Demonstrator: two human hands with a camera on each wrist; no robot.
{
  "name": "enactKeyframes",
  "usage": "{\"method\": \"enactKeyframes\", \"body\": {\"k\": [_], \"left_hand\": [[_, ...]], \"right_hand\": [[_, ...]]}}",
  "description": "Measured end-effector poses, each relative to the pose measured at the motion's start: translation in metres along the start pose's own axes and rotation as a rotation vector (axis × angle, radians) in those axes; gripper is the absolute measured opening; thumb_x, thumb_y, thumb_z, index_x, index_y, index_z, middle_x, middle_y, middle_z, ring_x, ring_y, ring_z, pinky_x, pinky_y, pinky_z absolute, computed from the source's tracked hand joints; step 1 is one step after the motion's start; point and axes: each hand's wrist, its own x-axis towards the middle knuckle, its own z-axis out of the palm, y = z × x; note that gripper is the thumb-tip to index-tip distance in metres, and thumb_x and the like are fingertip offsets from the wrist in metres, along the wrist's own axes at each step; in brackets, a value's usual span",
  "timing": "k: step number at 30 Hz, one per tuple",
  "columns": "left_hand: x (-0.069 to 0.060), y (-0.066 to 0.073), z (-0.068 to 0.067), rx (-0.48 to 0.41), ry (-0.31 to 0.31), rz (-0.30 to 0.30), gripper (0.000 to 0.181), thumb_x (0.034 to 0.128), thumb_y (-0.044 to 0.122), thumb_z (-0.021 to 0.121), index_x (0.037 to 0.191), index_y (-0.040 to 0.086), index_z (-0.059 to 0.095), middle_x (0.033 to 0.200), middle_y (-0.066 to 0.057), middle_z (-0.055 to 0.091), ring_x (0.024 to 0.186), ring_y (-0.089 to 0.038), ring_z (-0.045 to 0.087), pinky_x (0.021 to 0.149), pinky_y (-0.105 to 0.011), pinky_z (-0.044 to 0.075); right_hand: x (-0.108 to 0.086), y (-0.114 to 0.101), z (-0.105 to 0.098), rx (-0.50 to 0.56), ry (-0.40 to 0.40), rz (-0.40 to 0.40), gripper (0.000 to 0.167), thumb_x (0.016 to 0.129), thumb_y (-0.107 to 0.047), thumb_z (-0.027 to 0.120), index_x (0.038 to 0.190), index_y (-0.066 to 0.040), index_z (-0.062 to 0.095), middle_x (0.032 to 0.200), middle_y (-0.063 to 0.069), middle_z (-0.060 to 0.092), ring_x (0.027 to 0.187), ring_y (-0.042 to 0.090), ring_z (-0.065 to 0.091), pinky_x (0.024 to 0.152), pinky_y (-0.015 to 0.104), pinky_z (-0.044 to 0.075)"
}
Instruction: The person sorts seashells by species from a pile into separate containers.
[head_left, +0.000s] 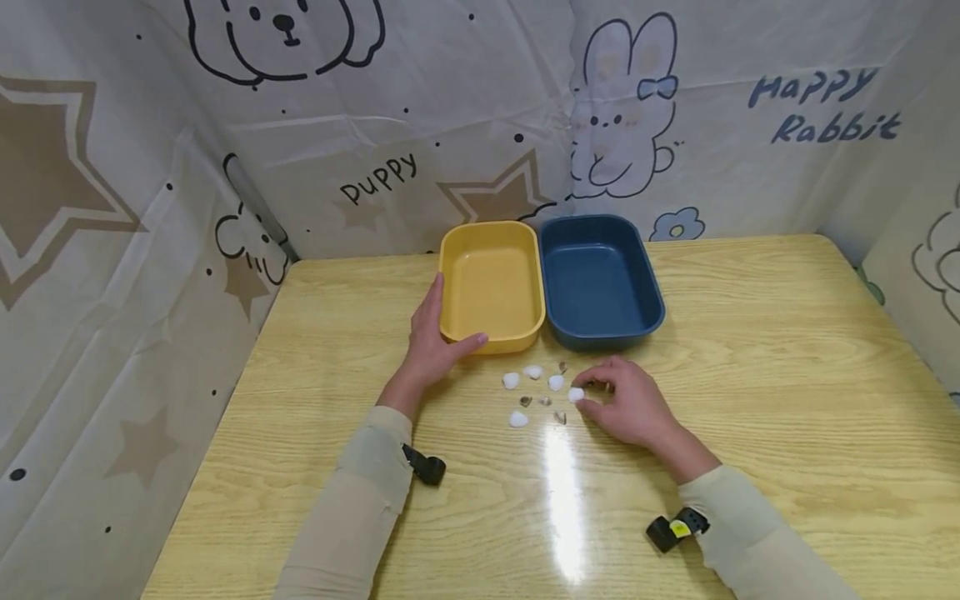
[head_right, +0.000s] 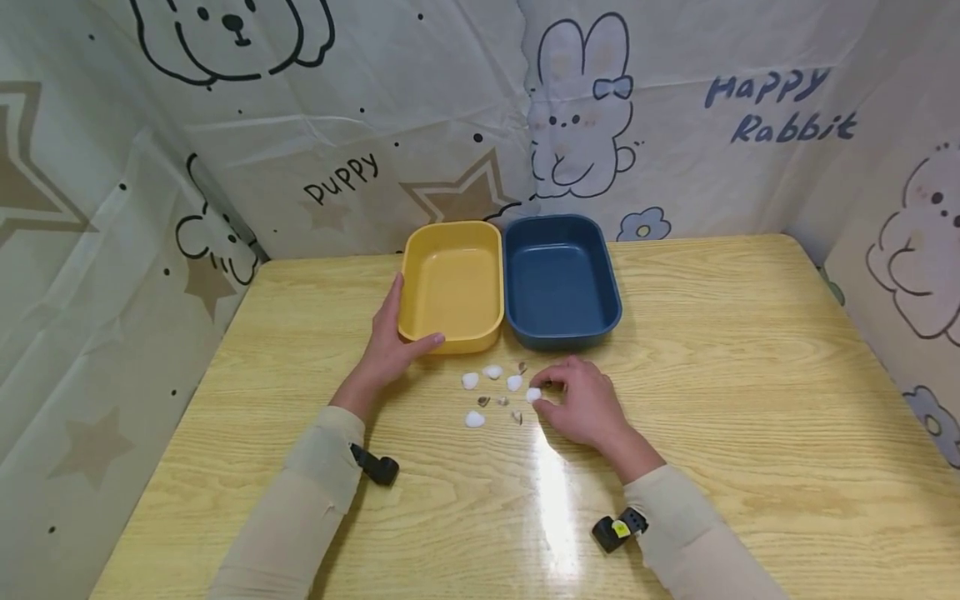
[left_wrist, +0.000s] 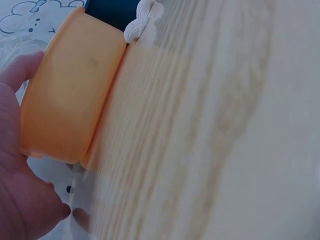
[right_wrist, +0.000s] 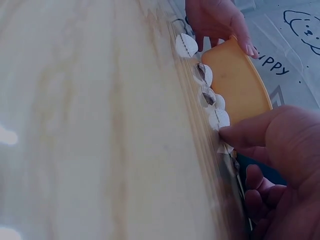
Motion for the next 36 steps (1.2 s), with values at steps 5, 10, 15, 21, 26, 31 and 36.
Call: {"method": "enactKeyframes", "body": {"k": [5, 10, 15, 21, 26, 31, 36], "left_hand": [[0.0003, 0.0001, 0.0006, 0.027, 0.003, 0.014, 0.117, 0.0797, 0.053, 0.080, 0.160, 0.039, -0.004, 0.166, 0.008, 0.005, 0.149, -0.023, 0.003, 0.117, -0.050, 0.010], [0.0002, 0.0009, 0.0001, 0.043, 0.005, 0.003, 0.117, 0.0796, 0.054, 0.079, 0.159, 0.040, -0.005, 0.166, 0.009, 0.004, 0.149, -0.023, 0.003, 0.116, -0.051, 0.008], [-0.0009, 0.0011, -0.0003, 0.051, 0.001, -0.005, 0.116, 0.0799, 0.054, 0.079, 0.159, 0.040, -0.006, 0.166, 0.010, 0.004, 0.149, -0.026, 0.003, 0.116, -0.052, 0.006], [-0.0014, 0.0003, -0.0001, 0.057, -0.005, -0.010, 0.116, 0.0800, 0.054, 0.079, 0.160, 0.039, -0.005, 0.166, 0.010, 0.004, 0.149, -0.028, 0.002, 0.116, -0.052, 0.005], [-0.0013, 0.0004, 0.0000, 0.068, -0.004, -0.020, 0.116, 0.0798, 0.055, 0.078, 0.159, 0.040, -0.005, 0.166, 0.010, 0.004, 0.149, -0.026, 0.001, 0.116, -0.053, 0.005], [-0.0014, 0.0012, -0.0001, 0.077, -0.006, -0.024, 0.116, 0.0800, 0.056, 0.077, 0.159, 0.040, -0.006, 0.166, 0.010, 0.003, 0.149, -0.028, 0.000, 0.116, -0.054, 0.004], [-0.0018, 0.0024, -0.0002, 0.082, -0.008, -0.030, 0.116, 0.0803, 0.056, 0.077, 0.159, 0.041, -0.006, 0.166, 0.009, 0.003, 0.149, -0.028, 0.000, 0.115, -0.054, 0.003]], "right_hand": [[0.0008, -0.0012, -0.0003, -0.031, 0.018, -0.003, 0.018, 0.078, -0.024, 0.085, 0.091, -0.018, 0.075, 0.084, -0.003, 0.060, 0.079, 0.018, 0.052, 0.072, 0.039, 0.041], [0.0021, 0.0001, 0.0006, -0.044, 0.019, 0.008, 0.020, 0.076, -0.027, 0.087, 0.089, -0.018, 0.074, 0.082, -0.004, 0.059, 0.078, 0.018, 0.051, 0.071, 0.039, 0.040], [0.0028, 0.0012, 0.0019, -0.043, 0.003, 0.023, 0.020, 0.076, -0.028, 0.087, 0.087, -0.019, 0.072, 0.079, -0.004, 0.056, 0.076, 0.018, 0.049, 0.070, 0.038, 0.039], [0.0020, 0.0007, 0.0017, -0.003, -0.017, 0.049, 0.020, 0.077, -0.026, 0.086, 0.087, -0.016, 0.071, 0.075, -0.003, 0.053, 0.072, 0.017, 0.048, 0.067, 0.037, 0.038], [0.0023, -0.0007, -0.0002, 0.028, -0.030, 0.072, 0.020, 0.077, -0.024, 0.086, 0.087, -0.014, 0.071, 0.074, -0.001, 0.052, 0.070, 0.018, 0.047, 0.067, 0.037, 0.038], [0.0028, -0.0020, -0.0034, 0.058, -0.047, 0.102, 0.021, 0.078, -0.024, 0.086, 0.088, -0.013, 0.070, 0.072, 0.001, 0.050, 0.069, 0.019, 0.046, 0.065, 0.037, 0.037], [0.0028, -0.0046, -0.0067, 0.091, -0.054, 0.126, 0.022, 0.078, -0.022, 0.086, 0.089, -0.013, 0.070, 0.070, 0.002, 0.047, 0.066, 0.019, 0.045, 0.063, 0.036, 0.036]]}}
